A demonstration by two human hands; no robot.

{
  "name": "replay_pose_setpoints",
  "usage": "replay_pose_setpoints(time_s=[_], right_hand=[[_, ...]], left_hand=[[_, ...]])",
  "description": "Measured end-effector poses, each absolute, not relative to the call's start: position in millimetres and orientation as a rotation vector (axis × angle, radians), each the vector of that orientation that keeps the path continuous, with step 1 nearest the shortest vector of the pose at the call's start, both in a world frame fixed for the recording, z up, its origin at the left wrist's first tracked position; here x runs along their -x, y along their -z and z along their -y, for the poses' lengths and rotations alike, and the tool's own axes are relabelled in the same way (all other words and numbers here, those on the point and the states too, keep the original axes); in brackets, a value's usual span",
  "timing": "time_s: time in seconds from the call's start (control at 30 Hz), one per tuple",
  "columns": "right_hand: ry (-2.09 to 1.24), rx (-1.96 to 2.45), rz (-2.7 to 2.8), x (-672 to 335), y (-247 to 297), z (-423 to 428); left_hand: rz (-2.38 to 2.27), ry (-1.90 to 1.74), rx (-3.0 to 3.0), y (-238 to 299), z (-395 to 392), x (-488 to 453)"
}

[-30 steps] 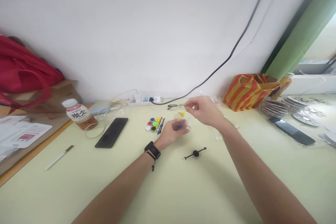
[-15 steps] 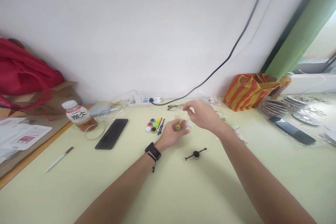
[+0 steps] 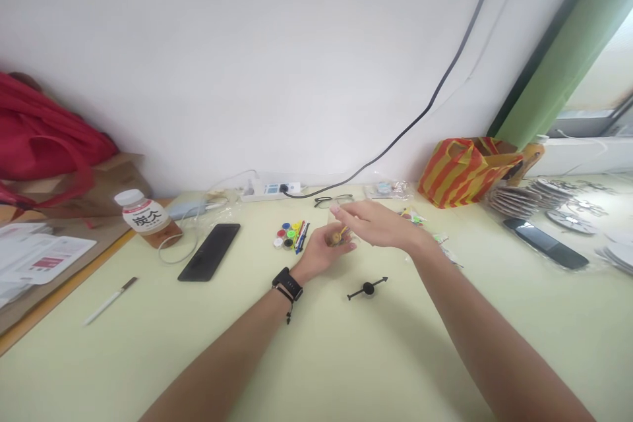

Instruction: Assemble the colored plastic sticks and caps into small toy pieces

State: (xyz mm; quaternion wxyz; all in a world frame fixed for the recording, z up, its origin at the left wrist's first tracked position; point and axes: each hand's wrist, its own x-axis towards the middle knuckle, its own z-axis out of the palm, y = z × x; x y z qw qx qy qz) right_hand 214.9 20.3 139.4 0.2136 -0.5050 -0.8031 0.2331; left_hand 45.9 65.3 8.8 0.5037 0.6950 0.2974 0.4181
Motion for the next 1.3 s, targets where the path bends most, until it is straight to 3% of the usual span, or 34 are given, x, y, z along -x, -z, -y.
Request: replay_pose_setpoints(time_s=[0.23,0.4,0.53,0.73,0.9,1.03,1.3], right_hand=[[-0.496,1.317,2.326,-228,-146,-16],[-0.201,1.302,2.128,-220,-156,-3],[-0.558,1.347,2.515,-217,-157,3],[-1.102,1.912,2.976,-193,-114,-20],[-1.178,1.575,2.981,-199,-97,-36],[-1.239,1.113,2.801,-221,-118,-34],[-0.864,0.927,2.065,-236,-170,-10]], left_hand=[[-0.812,-1.066,-1.609,-14,-64,-44],[-0.824,-1.058,-1.578,-14,-65,-43],[-0.781,-1.044,-1.545,-11,-68,-41],[-0.776,-1.018,-1.48,-7,-68,-43],[-0.756,-1.022,-1.494,-5,-70,-43],[-0.724,-0.999,-1.511,-3,-73,-42],[-0.741,-0.979,-1.58,-4,-69,-43]])
